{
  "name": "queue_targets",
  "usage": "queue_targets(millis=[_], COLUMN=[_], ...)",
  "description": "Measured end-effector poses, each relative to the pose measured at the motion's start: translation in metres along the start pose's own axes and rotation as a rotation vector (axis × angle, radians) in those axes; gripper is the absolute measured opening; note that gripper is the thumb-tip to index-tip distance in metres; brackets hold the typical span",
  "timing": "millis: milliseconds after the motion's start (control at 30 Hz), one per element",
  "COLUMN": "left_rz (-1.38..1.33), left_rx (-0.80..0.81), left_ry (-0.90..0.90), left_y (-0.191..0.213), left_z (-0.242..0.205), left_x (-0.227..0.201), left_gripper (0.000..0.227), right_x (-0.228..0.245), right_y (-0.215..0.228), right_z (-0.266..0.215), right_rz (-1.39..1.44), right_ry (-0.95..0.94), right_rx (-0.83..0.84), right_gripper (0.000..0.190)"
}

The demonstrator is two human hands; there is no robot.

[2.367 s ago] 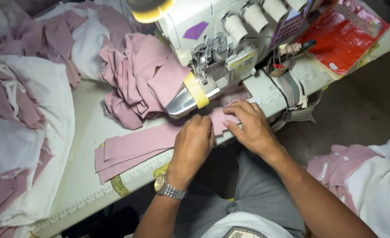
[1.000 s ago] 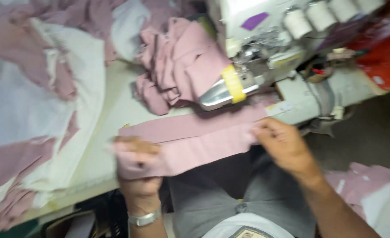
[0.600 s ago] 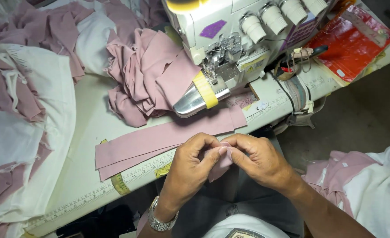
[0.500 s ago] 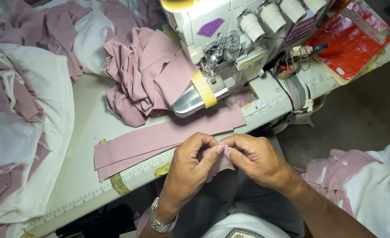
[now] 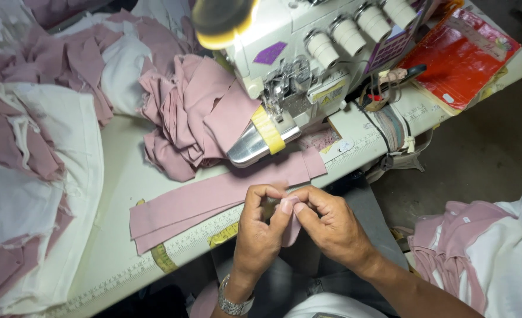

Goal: The person is using an industrial overlock sewing machine to join or finish the edges of pink fabric strips.

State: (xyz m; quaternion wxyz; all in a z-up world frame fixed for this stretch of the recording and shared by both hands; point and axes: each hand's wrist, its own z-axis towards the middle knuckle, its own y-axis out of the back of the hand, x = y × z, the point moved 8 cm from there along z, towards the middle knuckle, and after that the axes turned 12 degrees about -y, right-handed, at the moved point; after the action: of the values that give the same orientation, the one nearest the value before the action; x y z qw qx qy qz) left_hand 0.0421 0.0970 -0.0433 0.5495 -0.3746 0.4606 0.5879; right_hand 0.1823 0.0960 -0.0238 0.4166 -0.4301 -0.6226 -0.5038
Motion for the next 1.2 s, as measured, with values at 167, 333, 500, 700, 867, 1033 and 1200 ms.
queue_targets(millis=[167,333,500,700,867,1033,1200], left_rz=[0.135,0.813,0.954,0.96,0.921,0.977,1.041], left_rx=[0.022,0.256,0.28,0.226,0.214,0.135,-0.035], left_ry=[-0.404,-0.625,-0.649,-0.545,-0.519,-0.485,-0.49], left_y=[0.018,0.008,0.003,0.01,0.014,0.028,0.057], left_z=[0.032,0.098,0.119,0.13,0.132,0.154,0.176], left_x=[-0.046,-0.079,-0.067,-0.063,-0.059,-0.037,-0.02], left_gripper=[0.008,0.004,0.006,0.007,0.007,0.01,0.011], right_x=[-0.008,0.001,-0.008,-0.007,-0.01,-0.003,-0.021], right_y=[0.018,0.033,0.032,0.034,0.034,0.04,0.039], right_z=[0.032,0.077,0.094,0.106,0.106,0.115,0.104], right_rz=[-0.129,0.133,0.225,0.256,0.263,0.092,0.005], right_ry=[-0.181,-0.226,-0.208,-0.193,-0.225,-0.219,-0.104], right_rx=[-0.056,-0.078,-0.079,-0.131,-0.18,-0.284,-0.309], right_gripper=[0.03,0.033,0.033,0.022,0.019,0.017,0.023])
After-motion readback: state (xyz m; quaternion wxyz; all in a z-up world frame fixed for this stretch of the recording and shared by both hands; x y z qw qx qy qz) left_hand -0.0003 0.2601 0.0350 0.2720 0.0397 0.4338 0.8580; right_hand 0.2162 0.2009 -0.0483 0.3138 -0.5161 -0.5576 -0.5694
